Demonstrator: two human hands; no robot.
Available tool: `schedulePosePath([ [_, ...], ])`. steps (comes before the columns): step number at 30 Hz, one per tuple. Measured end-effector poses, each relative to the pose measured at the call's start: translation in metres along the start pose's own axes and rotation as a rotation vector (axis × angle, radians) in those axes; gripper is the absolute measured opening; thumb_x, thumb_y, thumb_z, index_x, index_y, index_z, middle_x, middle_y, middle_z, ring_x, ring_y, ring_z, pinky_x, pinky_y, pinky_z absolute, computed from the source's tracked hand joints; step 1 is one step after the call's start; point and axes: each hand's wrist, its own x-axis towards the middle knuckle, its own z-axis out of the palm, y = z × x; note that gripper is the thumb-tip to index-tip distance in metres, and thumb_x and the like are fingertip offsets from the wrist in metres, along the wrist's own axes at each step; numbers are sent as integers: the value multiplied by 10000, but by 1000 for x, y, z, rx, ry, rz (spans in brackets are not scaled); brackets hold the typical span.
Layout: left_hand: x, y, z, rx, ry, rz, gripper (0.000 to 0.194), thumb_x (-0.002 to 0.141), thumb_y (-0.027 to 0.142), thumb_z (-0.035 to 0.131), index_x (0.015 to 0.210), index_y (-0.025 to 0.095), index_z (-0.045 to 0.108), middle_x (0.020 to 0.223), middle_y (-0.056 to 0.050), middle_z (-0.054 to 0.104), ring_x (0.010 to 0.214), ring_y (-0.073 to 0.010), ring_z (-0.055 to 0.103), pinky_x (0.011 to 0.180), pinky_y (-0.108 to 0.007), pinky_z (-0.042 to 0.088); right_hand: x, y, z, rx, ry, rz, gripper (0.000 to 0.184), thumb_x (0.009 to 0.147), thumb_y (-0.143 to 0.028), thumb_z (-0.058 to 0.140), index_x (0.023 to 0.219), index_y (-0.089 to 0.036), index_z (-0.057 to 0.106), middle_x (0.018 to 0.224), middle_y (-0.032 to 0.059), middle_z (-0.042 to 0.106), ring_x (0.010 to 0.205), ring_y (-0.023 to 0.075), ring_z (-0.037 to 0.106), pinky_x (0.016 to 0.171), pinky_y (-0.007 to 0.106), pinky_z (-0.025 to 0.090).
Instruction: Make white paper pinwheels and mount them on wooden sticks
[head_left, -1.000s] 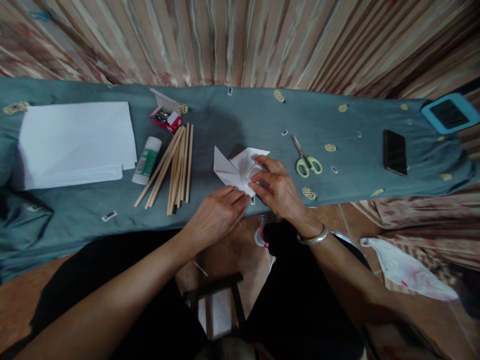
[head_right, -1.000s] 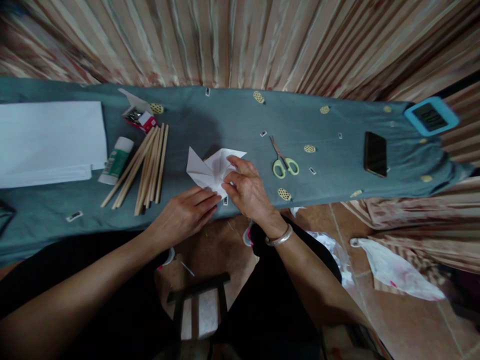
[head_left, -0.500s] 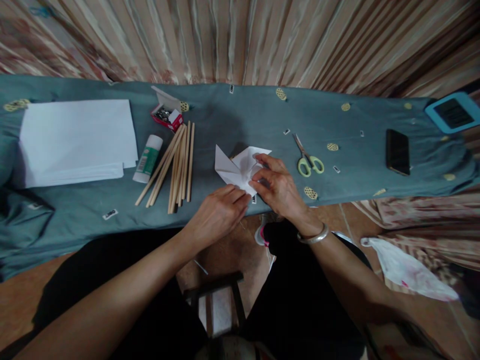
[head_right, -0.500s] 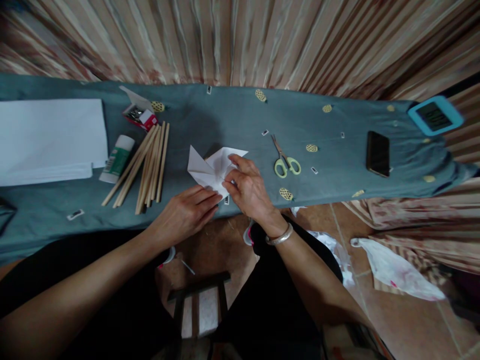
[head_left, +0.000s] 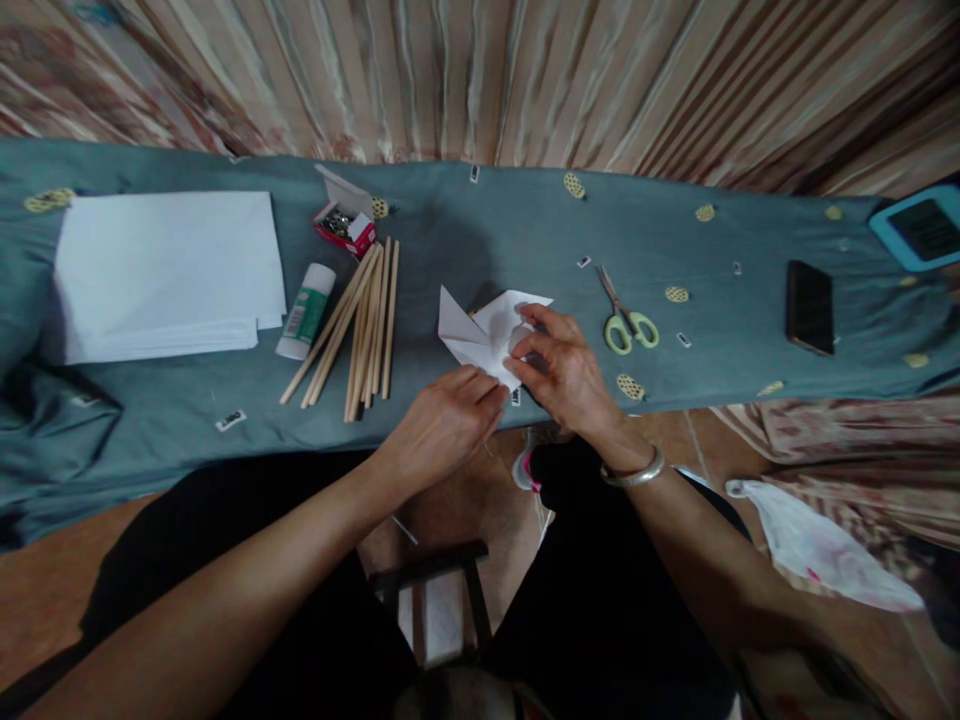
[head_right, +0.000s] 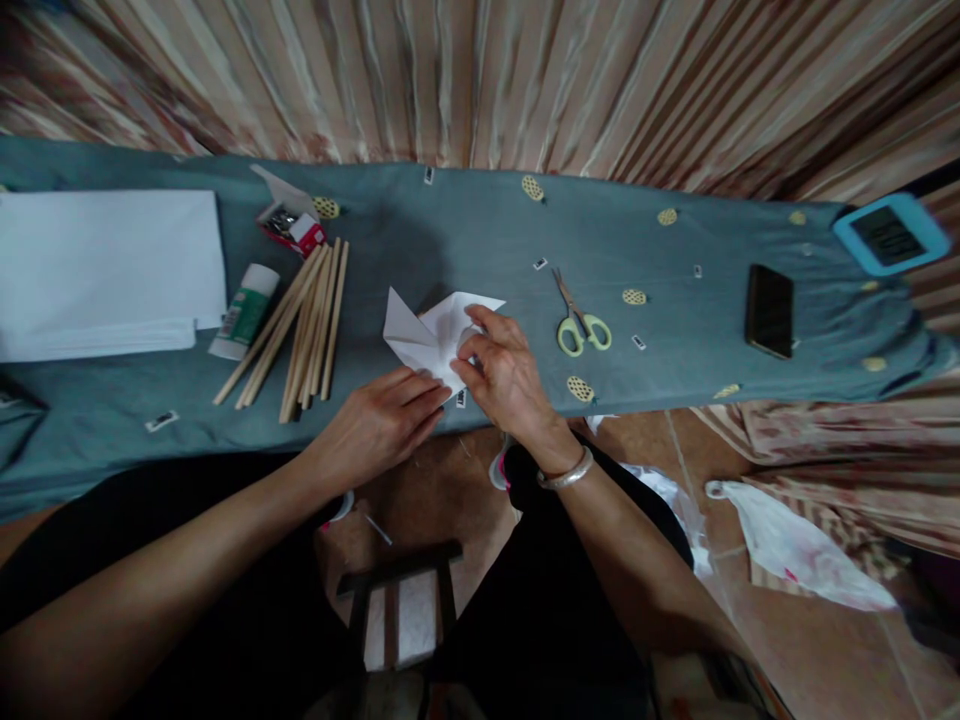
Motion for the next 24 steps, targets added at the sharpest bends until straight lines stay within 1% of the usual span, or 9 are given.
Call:
schedulePosePath([
  [4, 0, 1, 0, 1, -5, -1, 177, 949, 155, 464, 990, 101, 628, 933, -93, 663, 879, -213, 602, 781, -337, 543, 0, 0, 0, 19, 1, 11, 145, 879, -355, 619, 853, -219, 662, 1339, 86, 565, 1200, 276, 542, 1025, 488, 468],
  [9, 0, 2, 0, -8, -14, -6, 190, 952, 151, 452, 995, 99, 629, 936, -91, 663, 878, -214, 604, 788, -339, 541, 0, -2, -1, 28, 5, 21, 89, 866, -325, 638, 853, -239, 659, 1336, 63, 569, 1187, 271, 546, 1017, 487, 475],
  [18, -1, 1, 0, -36, -13, -11, 210, 964, 157, 428, 996, 106, 629, 933, -99, 665, 884, -216, 603, 776, -345, 535, -2, -3, -1, -7, -13, 15, 131, 887, -348, 616, 856, -228, 657, 1355, 79, 551, 1210, 273, 531, 1027, 467, 468],
  [24, 0, -1, 0, -30, -26, -6, 177, 949, 158, 467, 996, 106, 630, 940, -98, 665, 886, -218, 597, 786, -343, 533, -3, -4, 0, -20, -15, 16, 124, 891, -332, 603, 851, -225, 652, 1355, 80, 549, 1225, 280, 521, 1046, 468, 448],
])
